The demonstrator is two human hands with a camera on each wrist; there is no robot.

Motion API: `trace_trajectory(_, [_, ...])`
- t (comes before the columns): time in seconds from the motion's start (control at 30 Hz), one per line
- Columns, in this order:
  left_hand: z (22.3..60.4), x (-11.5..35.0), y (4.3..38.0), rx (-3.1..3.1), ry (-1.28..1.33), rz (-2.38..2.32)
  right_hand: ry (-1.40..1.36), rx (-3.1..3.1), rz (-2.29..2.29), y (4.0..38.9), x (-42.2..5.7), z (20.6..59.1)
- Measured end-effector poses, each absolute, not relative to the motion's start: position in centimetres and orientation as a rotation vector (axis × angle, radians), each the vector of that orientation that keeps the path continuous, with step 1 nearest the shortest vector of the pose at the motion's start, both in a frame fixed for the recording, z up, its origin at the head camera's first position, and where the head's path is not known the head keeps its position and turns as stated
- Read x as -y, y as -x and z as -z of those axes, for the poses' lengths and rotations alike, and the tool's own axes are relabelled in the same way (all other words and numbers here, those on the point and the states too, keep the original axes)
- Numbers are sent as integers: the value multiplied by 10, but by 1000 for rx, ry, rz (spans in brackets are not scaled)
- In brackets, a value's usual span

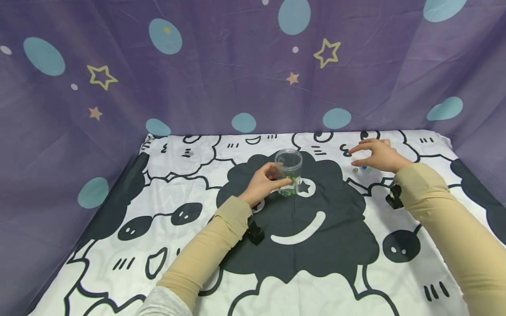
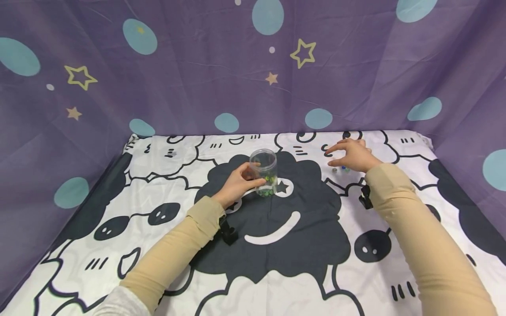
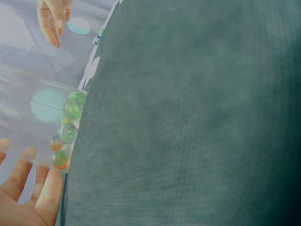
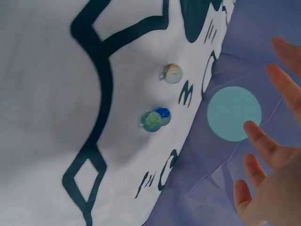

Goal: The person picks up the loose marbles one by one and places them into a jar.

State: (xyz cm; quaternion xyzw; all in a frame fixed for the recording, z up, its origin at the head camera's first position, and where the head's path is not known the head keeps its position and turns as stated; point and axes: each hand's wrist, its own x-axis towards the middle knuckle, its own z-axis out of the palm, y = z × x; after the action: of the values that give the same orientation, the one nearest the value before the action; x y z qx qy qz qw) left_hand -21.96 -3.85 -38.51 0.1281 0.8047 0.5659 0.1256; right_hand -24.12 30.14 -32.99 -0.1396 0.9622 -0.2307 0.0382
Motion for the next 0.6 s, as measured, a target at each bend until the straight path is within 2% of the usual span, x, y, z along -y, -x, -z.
trace_trajectory(0.6, [387,39,220,-2343,-366,-1653,325,-2884,633,246,-310,352])
